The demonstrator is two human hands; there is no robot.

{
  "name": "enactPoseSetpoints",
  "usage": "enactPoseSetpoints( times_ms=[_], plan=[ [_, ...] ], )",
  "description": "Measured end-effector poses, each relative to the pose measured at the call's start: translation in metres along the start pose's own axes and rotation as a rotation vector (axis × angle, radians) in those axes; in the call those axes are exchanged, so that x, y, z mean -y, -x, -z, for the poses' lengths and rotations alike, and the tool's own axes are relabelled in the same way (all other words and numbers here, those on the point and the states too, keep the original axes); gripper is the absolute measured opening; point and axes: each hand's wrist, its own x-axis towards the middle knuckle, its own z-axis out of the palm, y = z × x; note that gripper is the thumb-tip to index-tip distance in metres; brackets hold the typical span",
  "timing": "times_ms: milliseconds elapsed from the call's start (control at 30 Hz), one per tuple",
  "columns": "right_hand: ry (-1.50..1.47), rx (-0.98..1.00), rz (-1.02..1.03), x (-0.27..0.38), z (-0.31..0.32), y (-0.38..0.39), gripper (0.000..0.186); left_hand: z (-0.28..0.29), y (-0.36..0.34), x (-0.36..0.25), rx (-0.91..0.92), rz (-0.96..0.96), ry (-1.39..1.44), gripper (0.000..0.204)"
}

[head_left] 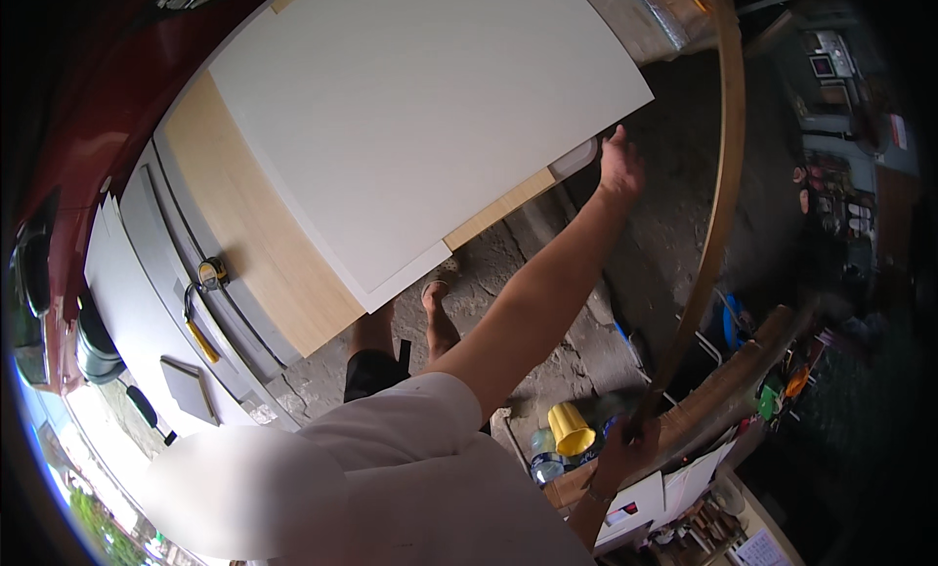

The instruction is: The person measures a white board with a tape measure and marks points with a pencil. They then use a long wooden ruler to draw straight lines across the board. Finally, they flip the board to reveal a red side and continue marking.

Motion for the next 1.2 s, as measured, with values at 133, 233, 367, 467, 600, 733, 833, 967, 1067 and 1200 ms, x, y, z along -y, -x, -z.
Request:
enactPoseSetpoints(
  times_ms=[133, 233, 367, 467, 600, 733, 833, 967, 1067, 1200],
  plan=[
    [0.005, 0.031, -0.034, -0.011, 0.006, -0.003, 0.023, -0.020, 0.019, -0.002, 0.103, -0.050, 0.081, 0.090],
    [0.003, 0.031, 0.002, -0.020, 0.005, -0.014, 0.024, -0.034, 0.048, -0.017, 0.023, -0.306, 0.044, 0.044],
    [-0.067, 0.080, -0.032, -0.013, 0.008, -0.030, 0.020, -0.037, 0.116, -0.051, -0.106, -0.684, 0.142, 0.027],
    [-0.090, 0.034, 0.012, 0.004, 0.008, -0.042, 0.017, -0.032, 0.149, -0.088, -0.248, -0.844, 0.006, 0.045],
    [-0.125, 0.008, 0.042, 0.028, 0.010, -0.045, 0.018, -0.028, 0.169, -0.137, -0.247, -0.892, -0.092, 0.050],
    [-0.035, 0.071, 0.131, 0.033, 0.014, -0.049, 0.021, -0.008, 0.209, -0.160, -0.080, -0.902, -0.204, 0.051],
    [0.045, 0.134, 0.189, 0.030, 0.014, -0.050, 0.021, 0.034, 0.262, -0.185, -0.075, -0.819, -0.413, 0.050],
    [-0.100, 0.206, 0.384, 0.034, -0.010, -0.045, 0.023, 0.099, 0.309, -0.286, -0.133, -0.598, -0.692, 0.048],
    [-0.118, 0.310, 0.451, 0.050, -0.046, -0.030, 0.025, 0.121, 0.301, -0.358, -0.321, -0.853, -0.768, 0.048],
    [-0.316, 0.545, 0.464, 0.079, -0.095, 0.009, 0.024, 0.120, 0.275, -0.410, -0.324, -1.029, -0.835, 0.068]
  ],
)
